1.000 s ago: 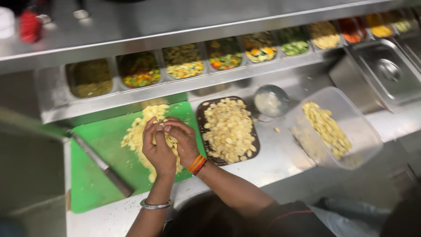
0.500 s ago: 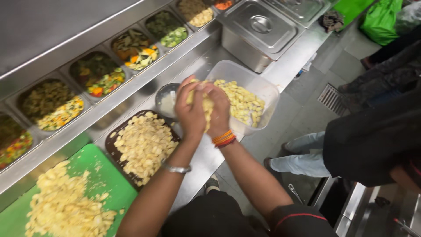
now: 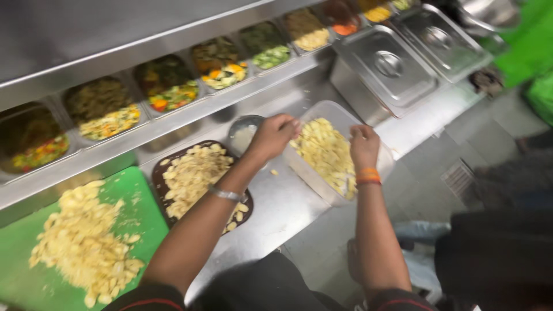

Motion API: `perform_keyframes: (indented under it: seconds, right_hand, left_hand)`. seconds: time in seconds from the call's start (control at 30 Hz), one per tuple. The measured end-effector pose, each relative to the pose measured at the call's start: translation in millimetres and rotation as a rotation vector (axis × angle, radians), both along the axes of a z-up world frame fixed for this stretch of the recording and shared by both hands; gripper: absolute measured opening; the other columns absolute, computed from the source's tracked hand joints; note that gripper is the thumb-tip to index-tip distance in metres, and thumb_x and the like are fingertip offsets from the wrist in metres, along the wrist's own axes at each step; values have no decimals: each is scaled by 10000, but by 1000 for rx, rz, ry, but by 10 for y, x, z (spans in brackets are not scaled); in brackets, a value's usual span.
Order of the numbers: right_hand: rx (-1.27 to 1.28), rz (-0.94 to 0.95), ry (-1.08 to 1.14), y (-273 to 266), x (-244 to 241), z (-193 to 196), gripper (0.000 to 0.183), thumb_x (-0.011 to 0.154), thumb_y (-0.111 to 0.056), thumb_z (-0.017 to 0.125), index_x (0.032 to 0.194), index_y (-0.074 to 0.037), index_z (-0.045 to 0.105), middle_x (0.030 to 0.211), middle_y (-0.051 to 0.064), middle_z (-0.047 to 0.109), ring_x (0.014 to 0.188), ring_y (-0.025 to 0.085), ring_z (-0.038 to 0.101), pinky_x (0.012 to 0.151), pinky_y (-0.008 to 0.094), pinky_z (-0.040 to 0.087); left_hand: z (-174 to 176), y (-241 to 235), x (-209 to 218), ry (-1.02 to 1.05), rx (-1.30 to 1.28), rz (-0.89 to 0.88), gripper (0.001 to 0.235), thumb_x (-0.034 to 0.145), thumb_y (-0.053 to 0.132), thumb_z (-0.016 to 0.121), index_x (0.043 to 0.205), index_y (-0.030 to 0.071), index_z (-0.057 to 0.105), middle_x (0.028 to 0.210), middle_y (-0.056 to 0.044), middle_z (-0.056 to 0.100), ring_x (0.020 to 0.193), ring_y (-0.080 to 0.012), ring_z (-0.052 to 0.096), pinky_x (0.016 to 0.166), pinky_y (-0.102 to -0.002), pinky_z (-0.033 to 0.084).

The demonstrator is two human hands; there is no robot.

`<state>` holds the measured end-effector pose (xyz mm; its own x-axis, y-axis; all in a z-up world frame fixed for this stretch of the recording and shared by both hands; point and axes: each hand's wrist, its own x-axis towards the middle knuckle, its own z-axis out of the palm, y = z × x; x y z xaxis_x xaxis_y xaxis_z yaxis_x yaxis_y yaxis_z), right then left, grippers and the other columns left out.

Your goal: The person sorts chopped garlic cloves from a plastic container into a brown tray, discarding the remaining pieces into a green bag. The person then gathers garlic from a cutting board and places it into a stainless steel tray.

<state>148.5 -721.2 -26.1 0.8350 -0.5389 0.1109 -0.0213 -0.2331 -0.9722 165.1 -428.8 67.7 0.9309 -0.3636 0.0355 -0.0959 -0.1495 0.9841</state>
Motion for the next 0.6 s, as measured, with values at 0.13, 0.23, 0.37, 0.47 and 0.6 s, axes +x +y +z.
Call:
perform_keyframes:
  seconds: [0.13, 0.23, 0.37, 0.47, 0.6]
  right_hand:
    - [-583, 184, 151, 90, -63, 173, 215, 932, -185, 679, 1079, -37, 733, 1001, 180, 733, 945, 313, 691, 831, 402, 532]
    - [-910, 69, -172, 606, -160, 514, 174, 1001, -177, 728, 1121, -53, 733, 1163, 197, 729, 1085, 389, 677, 950, 475, 521]
    - [-538, 314, -351, 1660, -194, 858, 63, 1088, -55, 634, 1128, -43, 682, 1126, 127, 682, 1026, 261, 669, 894, 340, 532]
    - [-593, 664, -569, 2675, -239, 866, 206, 1003, 19, 593, 1177, -55, 674, 1069, 91, 674, 987, 225, 644, 881, 324, 516]
    - [-307, 1183, -306, 4200, -313, 518, 191, 984, -43, 673, 1167, -97, 681, 1128, 52, 695, 1019, 164, 694, 830, 275, 586]
  left_hand:
    - [172, 1092, -584, 23, -16, 176, 266, 983, 272, 628, 1085, 44, 718, 908, -39, 745, 846, -139, 709, 790, -308, 575]
    - [154, 1997, -1204, -41, 304, 349, 210, 946, 242, 660, 1063, 84, 734, 949, -41, 762, 846, -176, 698, 782, -328, 560]
    - [52, 2880, -1787, 40, 359, 647, 191, 935, 214, 644, 1054, 106, 748, 1004, -81, 762, 888, -220, 732, 810, -348, 570]
    - [-104, 3478, -2049, -8, 330, 873, 190, 940, 208, 620, 1049, 99, 732, 1056, -100, 752, 916, -251, 737, 824, -365, 583]
    - [-402, 4155, -2194, -59, 541, 1070, 209, 926, 196, 636, 1044, 71, 754, 1138, -157, 726, 984, -331, 705, 869, -409, 565]
